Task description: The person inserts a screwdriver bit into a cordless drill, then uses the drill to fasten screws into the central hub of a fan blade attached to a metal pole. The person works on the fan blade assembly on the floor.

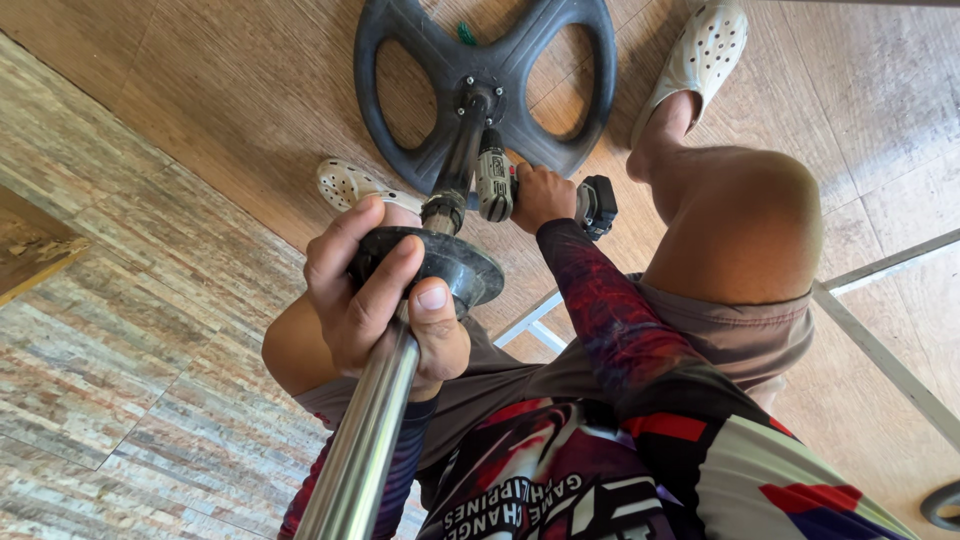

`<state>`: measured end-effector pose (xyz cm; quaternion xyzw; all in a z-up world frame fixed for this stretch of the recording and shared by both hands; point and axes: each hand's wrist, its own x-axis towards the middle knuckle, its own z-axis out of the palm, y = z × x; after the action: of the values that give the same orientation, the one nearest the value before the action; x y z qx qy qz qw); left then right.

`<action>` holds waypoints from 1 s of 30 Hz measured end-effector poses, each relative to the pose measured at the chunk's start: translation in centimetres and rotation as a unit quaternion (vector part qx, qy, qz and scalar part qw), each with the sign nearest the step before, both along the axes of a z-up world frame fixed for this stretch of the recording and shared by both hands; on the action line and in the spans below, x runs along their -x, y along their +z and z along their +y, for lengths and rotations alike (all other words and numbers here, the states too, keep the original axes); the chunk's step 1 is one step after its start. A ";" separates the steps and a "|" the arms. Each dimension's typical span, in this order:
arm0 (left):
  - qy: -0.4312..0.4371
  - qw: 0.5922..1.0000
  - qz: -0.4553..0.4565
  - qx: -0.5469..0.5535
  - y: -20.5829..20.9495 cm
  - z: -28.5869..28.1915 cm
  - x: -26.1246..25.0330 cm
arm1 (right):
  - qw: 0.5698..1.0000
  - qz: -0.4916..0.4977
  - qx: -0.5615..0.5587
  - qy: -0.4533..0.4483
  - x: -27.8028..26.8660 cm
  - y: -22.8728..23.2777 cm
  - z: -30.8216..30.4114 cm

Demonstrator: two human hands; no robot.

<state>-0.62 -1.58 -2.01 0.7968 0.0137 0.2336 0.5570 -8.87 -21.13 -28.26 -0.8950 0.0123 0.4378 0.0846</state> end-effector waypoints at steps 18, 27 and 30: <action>-0.012 0.997 -0.075 0.034 -0.8 -0.4 -1.3 | 0.997 0.043 0.022 -0.066 -4.1 0.5 2.2; -0.012 0.996 -0.084 0.040 -1.2 -0.6 -1.5 | 0.998 0.040 0.037 0.016 -4.8 0.5 2.6; -0.004 0.996 -0.077 0.043 -1.3 -0.7 -1.1 | 0.999 0.005 0.026 0.021 -4.0 -1.2 2.3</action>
<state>0.49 -2.27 -3.27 0.7516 -0.0223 0.2917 0.5912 -4.85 -18.87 -29.42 -0.8950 0.0055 0.4431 0.0519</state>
